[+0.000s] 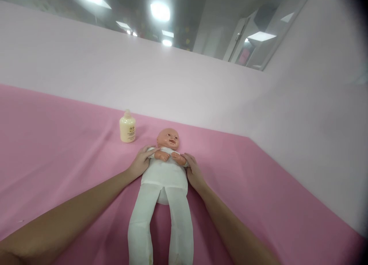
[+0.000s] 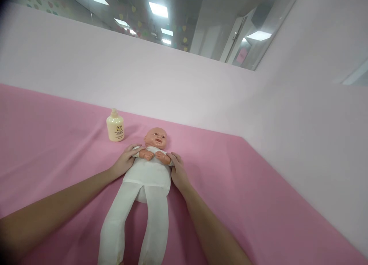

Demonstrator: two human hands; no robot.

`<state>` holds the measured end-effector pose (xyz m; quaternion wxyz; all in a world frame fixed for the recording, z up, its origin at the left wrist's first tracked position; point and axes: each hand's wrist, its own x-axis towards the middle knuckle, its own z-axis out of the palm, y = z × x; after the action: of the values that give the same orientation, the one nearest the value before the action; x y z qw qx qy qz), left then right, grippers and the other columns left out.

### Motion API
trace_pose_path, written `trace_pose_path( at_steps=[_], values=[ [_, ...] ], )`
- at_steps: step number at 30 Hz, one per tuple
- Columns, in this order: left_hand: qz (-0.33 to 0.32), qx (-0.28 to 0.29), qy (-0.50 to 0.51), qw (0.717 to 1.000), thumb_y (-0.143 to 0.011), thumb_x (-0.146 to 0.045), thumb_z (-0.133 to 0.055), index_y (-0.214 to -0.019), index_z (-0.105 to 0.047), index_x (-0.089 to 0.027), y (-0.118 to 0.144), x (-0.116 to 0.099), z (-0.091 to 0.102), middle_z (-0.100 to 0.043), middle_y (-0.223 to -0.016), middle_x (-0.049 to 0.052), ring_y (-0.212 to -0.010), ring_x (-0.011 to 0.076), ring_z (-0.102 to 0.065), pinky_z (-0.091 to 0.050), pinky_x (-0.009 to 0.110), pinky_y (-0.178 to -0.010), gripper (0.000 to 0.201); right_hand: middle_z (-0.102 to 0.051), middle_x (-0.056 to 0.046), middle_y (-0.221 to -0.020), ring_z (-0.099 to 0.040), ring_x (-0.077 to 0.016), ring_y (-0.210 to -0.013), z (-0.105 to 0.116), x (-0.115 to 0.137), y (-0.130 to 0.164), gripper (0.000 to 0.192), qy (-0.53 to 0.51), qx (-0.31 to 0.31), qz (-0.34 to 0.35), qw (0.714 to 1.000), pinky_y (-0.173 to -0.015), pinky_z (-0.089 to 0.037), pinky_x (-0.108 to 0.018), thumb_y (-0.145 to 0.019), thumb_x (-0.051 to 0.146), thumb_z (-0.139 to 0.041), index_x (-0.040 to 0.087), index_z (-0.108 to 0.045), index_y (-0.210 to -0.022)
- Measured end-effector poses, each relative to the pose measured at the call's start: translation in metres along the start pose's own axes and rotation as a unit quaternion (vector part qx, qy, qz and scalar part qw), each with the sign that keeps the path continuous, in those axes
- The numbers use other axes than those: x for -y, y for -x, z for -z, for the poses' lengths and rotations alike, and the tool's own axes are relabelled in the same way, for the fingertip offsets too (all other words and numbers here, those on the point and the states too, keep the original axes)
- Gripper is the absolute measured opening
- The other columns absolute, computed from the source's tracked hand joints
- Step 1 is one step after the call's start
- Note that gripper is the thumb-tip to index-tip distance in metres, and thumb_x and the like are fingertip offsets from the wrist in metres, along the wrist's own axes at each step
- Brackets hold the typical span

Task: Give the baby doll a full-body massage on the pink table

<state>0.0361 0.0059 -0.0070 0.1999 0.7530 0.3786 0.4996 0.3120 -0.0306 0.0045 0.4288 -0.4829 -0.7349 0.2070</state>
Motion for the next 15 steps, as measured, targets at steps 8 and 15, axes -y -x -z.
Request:
trace_pose_path(
  at_steps=[8, 15],
  values=[
    [0.031, -0.005, 0.008, 0.999, -0.085, -0.009, -0.044, -0.131, -0.058, -0.025, -0.001, -0.007, 0.007, -0.058, -0.127, 0.008, -0.122, 0.0224, -0.051, -0.038, 0.044, -0.11, 0.051, -0.053, -0.003, -0.135, -0.047, -0.0184, -0.129, 0.003, 0.01, 0.0, 0.062, -0.038, -0.011, 0.008, 0.999, -0.118, -0.034, -0.043, -0.074, 0.007, -0.037, 0.03, -0.058, -0.127],
    [0.13, -0.078, 0.088, 0.985, -0.089, -0.029, -0.052, -0.133, -0.046, -0.02, -0.002, -0.009, 0.01, -0.054, -0.132, 0.011, -0.125, 0.0259, -0.05, -0.038, 0.046, -0.11, 0.046, -0.055, -0.002, -0.137, -0.05, -0.0212, -0.127, 0.004, 0.009, -0.001, 0.055, -0.156, -0.058, -0.103, 0.981, -0.113, -0.039, -0.045, -0.081, 0.021, -0.048, 0.029, -0.049, -0.135]
  ],
)
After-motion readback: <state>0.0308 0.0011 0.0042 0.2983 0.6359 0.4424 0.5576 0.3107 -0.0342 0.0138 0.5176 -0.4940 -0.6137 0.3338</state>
